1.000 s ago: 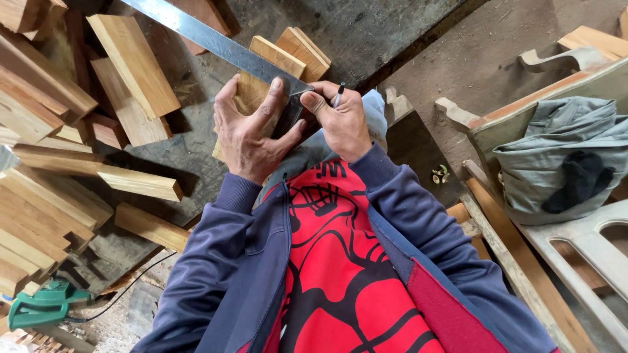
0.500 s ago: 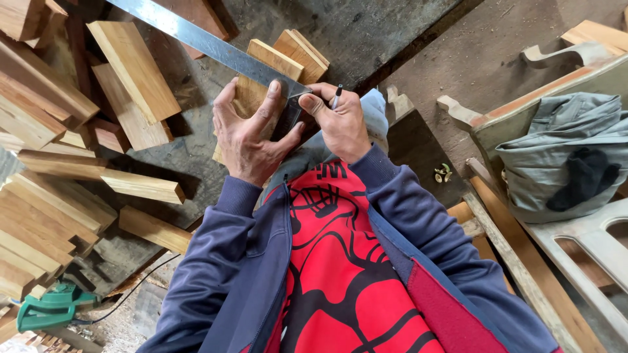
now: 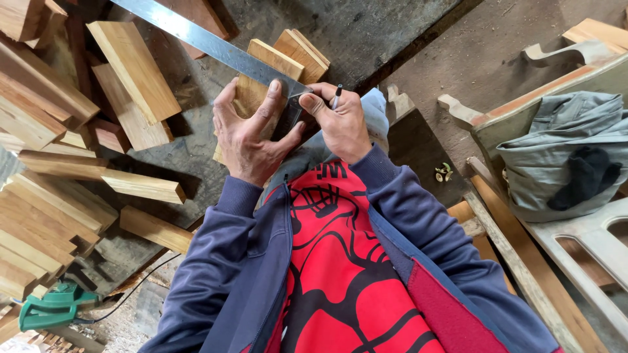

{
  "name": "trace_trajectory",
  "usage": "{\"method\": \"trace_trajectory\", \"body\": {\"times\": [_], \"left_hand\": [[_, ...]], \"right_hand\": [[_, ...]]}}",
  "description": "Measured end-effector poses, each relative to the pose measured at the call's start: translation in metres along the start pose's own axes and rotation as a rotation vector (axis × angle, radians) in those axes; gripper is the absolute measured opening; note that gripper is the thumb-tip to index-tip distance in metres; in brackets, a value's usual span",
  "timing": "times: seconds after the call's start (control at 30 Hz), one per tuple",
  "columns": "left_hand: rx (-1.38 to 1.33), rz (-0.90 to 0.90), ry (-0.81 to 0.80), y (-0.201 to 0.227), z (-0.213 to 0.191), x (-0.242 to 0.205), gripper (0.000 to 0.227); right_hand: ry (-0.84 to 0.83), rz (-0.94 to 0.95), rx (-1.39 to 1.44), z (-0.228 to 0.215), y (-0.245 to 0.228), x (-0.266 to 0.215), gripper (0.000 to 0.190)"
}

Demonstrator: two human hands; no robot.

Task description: Marking lines on wooden blocks using a try square and a pen for woodworking

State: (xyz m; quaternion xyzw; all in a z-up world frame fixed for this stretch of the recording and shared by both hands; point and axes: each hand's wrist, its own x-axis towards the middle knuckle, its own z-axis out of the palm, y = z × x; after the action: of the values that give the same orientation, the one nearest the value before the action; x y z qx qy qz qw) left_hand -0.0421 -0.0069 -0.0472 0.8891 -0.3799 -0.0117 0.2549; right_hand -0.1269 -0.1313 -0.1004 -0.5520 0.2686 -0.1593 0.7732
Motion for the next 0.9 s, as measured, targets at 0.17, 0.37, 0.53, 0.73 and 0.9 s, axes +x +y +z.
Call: {"method": "trace_trajectory", "body": {"times": [0.17, 0.37, 0.53, 0.73, 0.9], "left_hand": [[-0.001, -0.008, -0.012, 0.003, -0.003, 0.000, 0.062], [-0.009, -0.006, -0.016, 0.004, -0.003, 0.001, 0.060], [0.027, -0.006, -0.008, 0.003, -0.001, 0.001, 0.063], [0.028, -0.008, 0.005, 0.003, 0.000, 0.001, 0.063], [0.026, -0.005, 0.009, 0.003, 0.000, 0.001, 0.063]], "right_hand": [[-0.008, -0.002, -0.024, -0.001, -0.003, -0.002, 0.012], [-0.003, 0.002, -0.023, -0.001, -0.003, -0.001, 0.013], [0.003, 0.004, -0.016, 0.003, -0.011, -0.001, 0.012], [-0.007, 0.010, -0.008, 0.002, -0.010, 0.000, 0.012], [-0.017, 0.013, -0.012, 0.001, -0.007, 0.001, 0.011]]}}
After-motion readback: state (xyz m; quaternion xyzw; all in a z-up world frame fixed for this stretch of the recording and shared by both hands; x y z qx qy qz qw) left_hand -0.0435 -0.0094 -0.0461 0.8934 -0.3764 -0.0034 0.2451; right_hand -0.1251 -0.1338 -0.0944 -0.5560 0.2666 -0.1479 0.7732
